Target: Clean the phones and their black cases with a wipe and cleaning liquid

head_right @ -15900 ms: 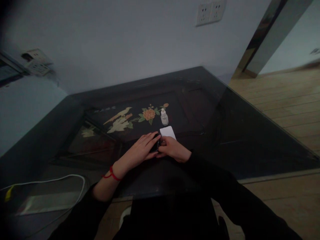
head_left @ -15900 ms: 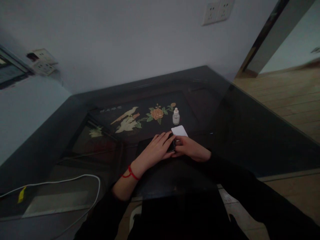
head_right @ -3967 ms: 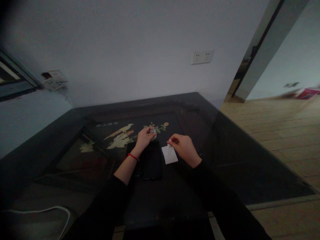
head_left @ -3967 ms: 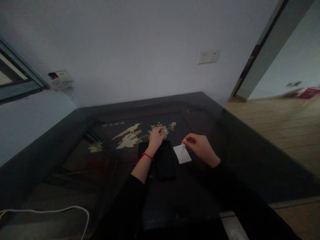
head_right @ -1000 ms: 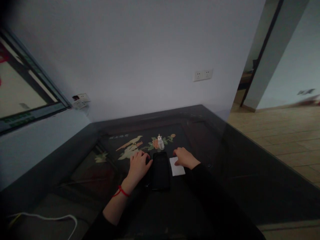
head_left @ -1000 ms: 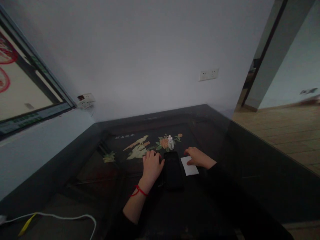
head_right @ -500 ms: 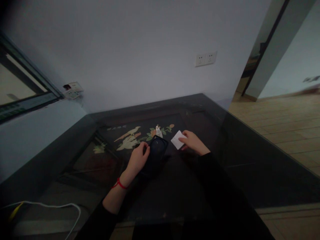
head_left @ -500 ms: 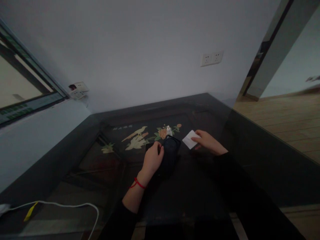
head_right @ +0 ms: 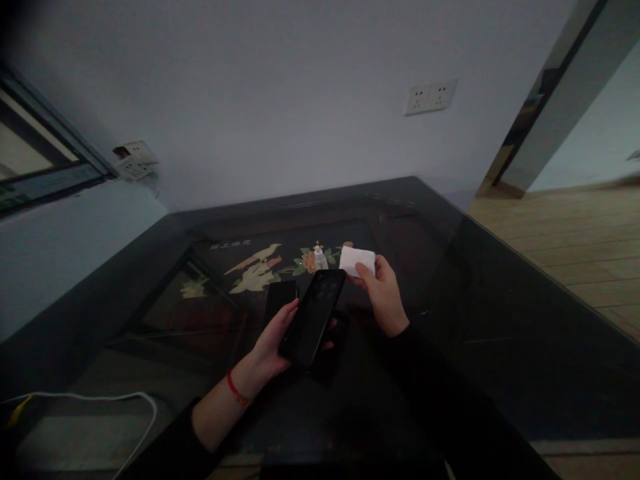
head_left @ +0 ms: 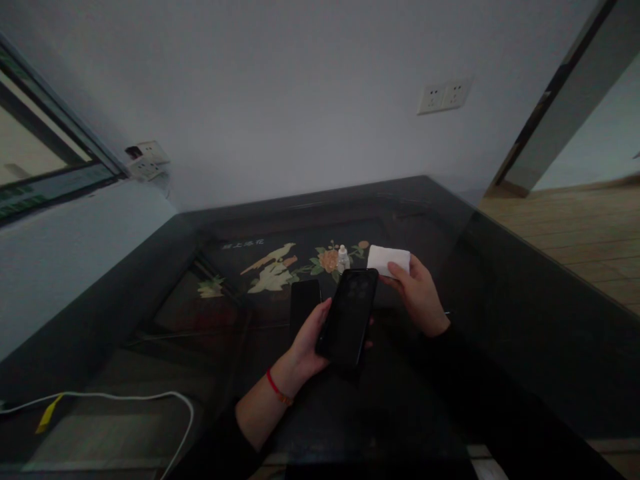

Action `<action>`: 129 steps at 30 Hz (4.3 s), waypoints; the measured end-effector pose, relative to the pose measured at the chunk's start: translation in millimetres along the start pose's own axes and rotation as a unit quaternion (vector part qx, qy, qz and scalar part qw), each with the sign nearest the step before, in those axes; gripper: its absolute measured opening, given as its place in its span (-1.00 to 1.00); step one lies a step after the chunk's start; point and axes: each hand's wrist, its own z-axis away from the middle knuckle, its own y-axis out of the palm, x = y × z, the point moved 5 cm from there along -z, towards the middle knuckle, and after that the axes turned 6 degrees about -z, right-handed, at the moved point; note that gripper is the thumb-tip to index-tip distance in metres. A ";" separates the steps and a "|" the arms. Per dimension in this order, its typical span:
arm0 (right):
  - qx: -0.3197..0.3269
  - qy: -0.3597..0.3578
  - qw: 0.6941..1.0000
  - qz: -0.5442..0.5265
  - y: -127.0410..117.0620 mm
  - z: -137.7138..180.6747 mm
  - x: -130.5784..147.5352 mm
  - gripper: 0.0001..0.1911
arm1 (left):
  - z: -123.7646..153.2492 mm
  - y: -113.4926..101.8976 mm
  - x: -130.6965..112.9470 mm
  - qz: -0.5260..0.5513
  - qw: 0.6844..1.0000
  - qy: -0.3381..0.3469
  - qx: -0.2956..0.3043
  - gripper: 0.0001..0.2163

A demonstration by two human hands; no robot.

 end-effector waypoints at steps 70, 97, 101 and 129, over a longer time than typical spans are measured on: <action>0.278 -0.514 0.712 0.388 54.0 80.2 35.8 -0.81 | 7.3 26.1 21.2 0.150 0.983 -0.058 0.092 -0.45; 0.302 -0.472 0.757 0.336 55.8 87.4 31.5 -0.70 | 7.9 24.4 15.6 0.201 0.978 -0.040 0.032 -0.48; 0.374 -0.505 0.712 0.313 62.7 105.5 32.0 -0.74 | 6.6 20.0 14.7 0.178 0.983 -0.041 0.014 -0.44; 0.354 -0.491 0.732 0.313 64.1 112.4 27.3 -0.77 | 5.0 21.0 9.7 0.170 0.985 -0.004 0.024 -0.33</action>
